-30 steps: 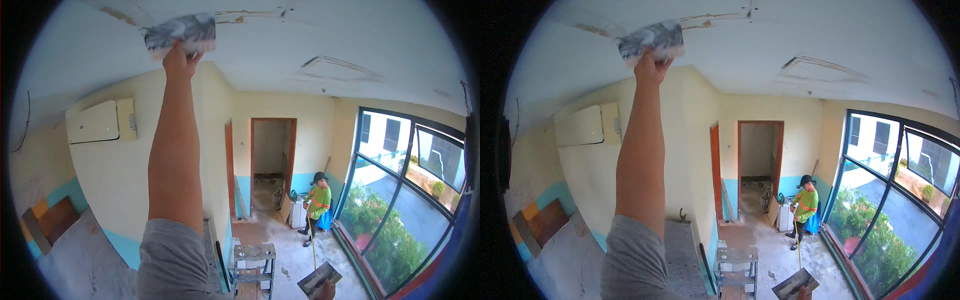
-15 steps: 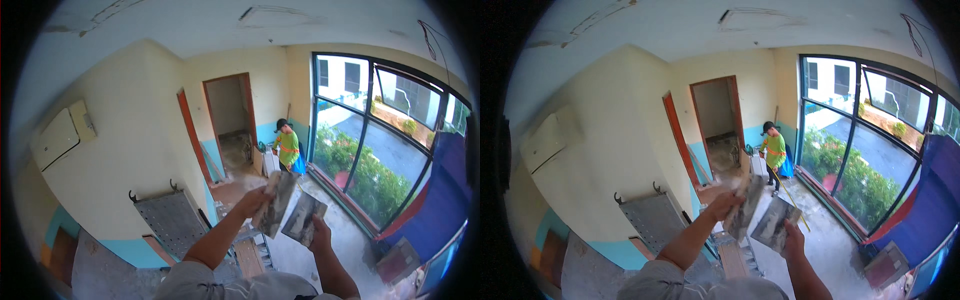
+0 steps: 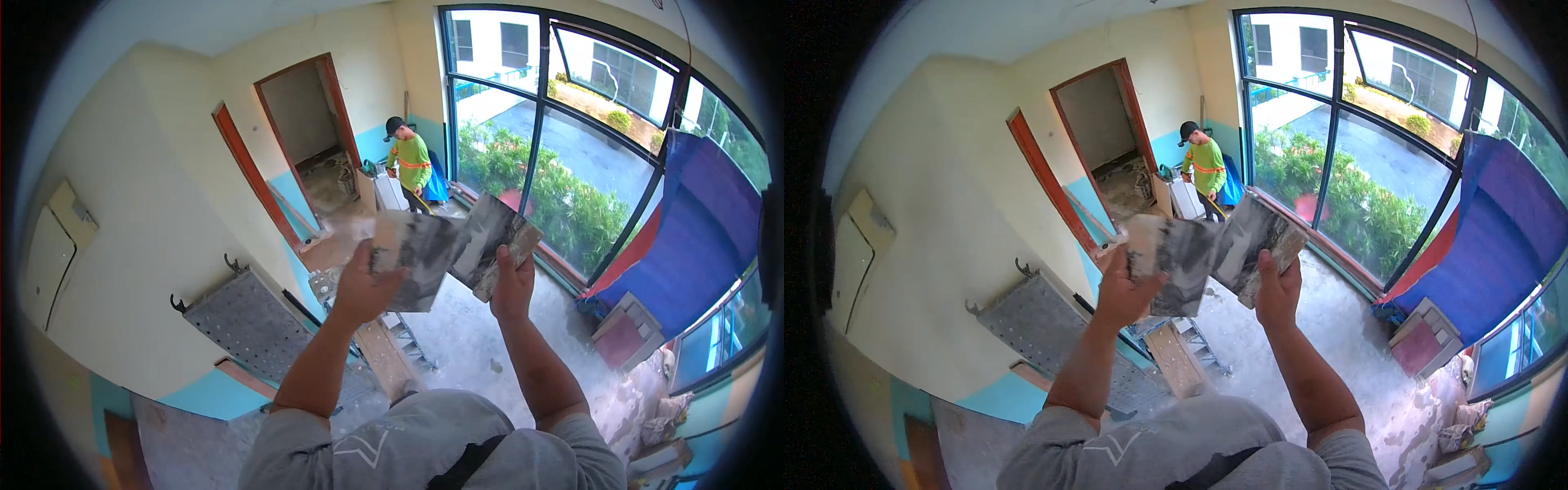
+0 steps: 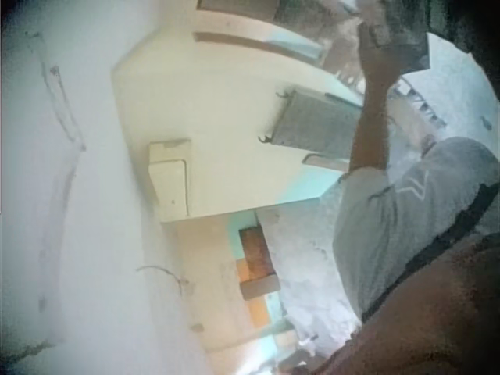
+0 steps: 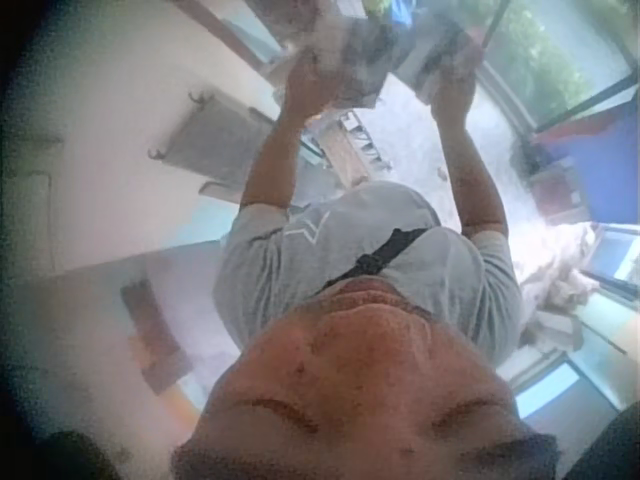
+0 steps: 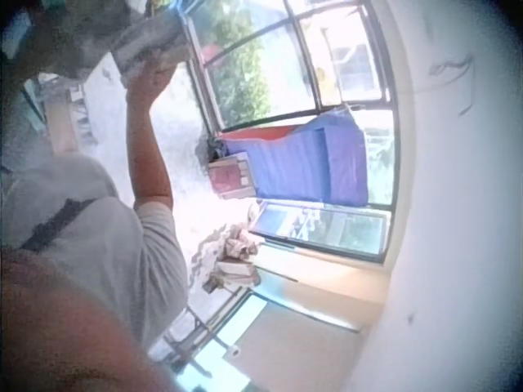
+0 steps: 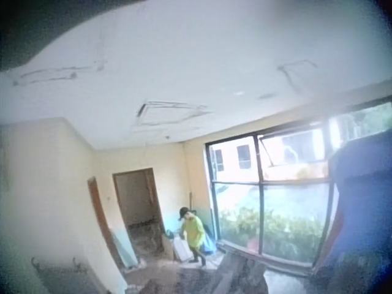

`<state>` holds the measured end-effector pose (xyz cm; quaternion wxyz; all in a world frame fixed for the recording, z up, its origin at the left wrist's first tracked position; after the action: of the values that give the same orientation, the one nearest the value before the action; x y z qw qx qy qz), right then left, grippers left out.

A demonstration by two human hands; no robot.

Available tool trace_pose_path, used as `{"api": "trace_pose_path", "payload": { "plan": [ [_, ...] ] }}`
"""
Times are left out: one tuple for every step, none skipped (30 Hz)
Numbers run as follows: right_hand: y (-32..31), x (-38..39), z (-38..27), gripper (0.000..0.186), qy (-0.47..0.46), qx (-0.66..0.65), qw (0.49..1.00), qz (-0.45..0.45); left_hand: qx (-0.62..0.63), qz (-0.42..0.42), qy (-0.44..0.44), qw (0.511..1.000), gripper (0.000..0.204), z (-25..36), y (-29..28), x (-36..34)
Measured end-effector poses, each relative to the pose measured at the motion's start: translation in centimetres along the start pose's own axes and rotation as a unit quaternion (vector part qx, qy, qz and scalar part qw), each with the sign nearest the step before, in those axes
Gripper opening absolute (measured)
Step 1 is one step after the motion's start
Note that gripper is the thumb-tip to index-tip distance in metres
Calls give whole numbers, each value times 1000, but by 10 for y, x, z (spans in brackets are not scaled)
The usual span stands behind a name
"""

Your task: The person applies mesh drywall tape to a ceiling seam and then covers it with compound using a joint knife and hawk.

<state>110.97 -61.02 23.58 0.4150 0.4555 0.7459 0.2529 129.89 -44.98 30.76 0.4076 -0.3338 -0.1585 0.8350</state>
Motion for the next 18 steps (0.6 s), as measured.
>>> {"api": "trace_pose_path", "payload": {
  "plan": [
    [9, 2, -3, 42, -6, 26, 1000, -9, -1, 7, 1, 1000, 52, 3, 3, 0],
    [19, 6, -7, 38, -15, 50, 998, -19, -55, -26, -6, 998, 52, 6, 6, 0],
    [26, 7, -7, 38, -15, 41, 998, -35, -114, -51, -15, 992, 52, 6, 4, -3],
    [29, 12, -8, 40, -33, 113, 991, -62, -137, -36, -15, 990, 52, 5, 3, -2],
    [37, 9, -4, 42, -57, 174, 978, -98, -167, -9, -13, 986, 52, 1, -3, -3],
    [37, 6, -3, 44, -45, 182, 976, -107, -172, 21, 28, 985, 56, -11, -3, -9],
    [35, 4, 1, 46, -31, 188, 974, -120, -181, 55, 67, 980, 59, -19, -8, -14],
    [30, 1, 4, 45, -14, 145, 983, -109, -122, 71, 49, 989, 58, -15, -16, -25],
    [23, 0, 7, 43, 5, 106, 990, -97, -123, 93, 64, 986, 58, -17, -27, -46],
    [20, 0, 11, 46, 8, 116, 990, -82, -105, 184, 62, 975, 55, -21, -45, -65],
    [17, 0, 17, 48, 15, 125, 990, -65, -84, 272, 57, 957, 52, -22, -65, -78],
    [16, -2, 25, 50, 21, 81, 994, -75, -28, 313, 36, 949, 53, -21, -94, -99],
    [13, -4, 34, 53, 29, 40, 995, -81, 31, 356, 18, 934, 54, -22, -122, -121],
    [7, -4, 44, 53, 30, 37, 994, -97, 177, 391, 51, 902, 56, 6, -156, -131],
    [-4, -3, 55, 53, 51, 33, 995, -74, 228, 392, 142, 880, 58, 16, -189, -149],
    [-12, -6, 64, 54, 72, 29, 996, -49, 398, 364, 195, 819, 62, 21, -215, -173],
    [-13, -5, 66, 54, 67, 32, 996, -48, 417, 353, 234, 804, 65, 32, -236, -199],
    [-9, 0, 67, 54, 72, 34, 996, -34, 431, 345, 275, 787, 68, 46, -262, -218]
  ]
}}
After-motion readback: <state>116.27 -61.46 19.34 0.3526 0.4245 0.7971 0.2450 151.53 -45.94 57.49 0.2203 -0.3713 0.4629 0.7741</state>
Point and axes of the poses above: each hand's wrist, its own x-axis away from the middle knuckle, its own y-axis out of the palm, z = x × y, the point moved 3 cm from there along -x, towards the middle knuckle, and after that the axes turned 15 degrees about -x, right-handed, at the moved point
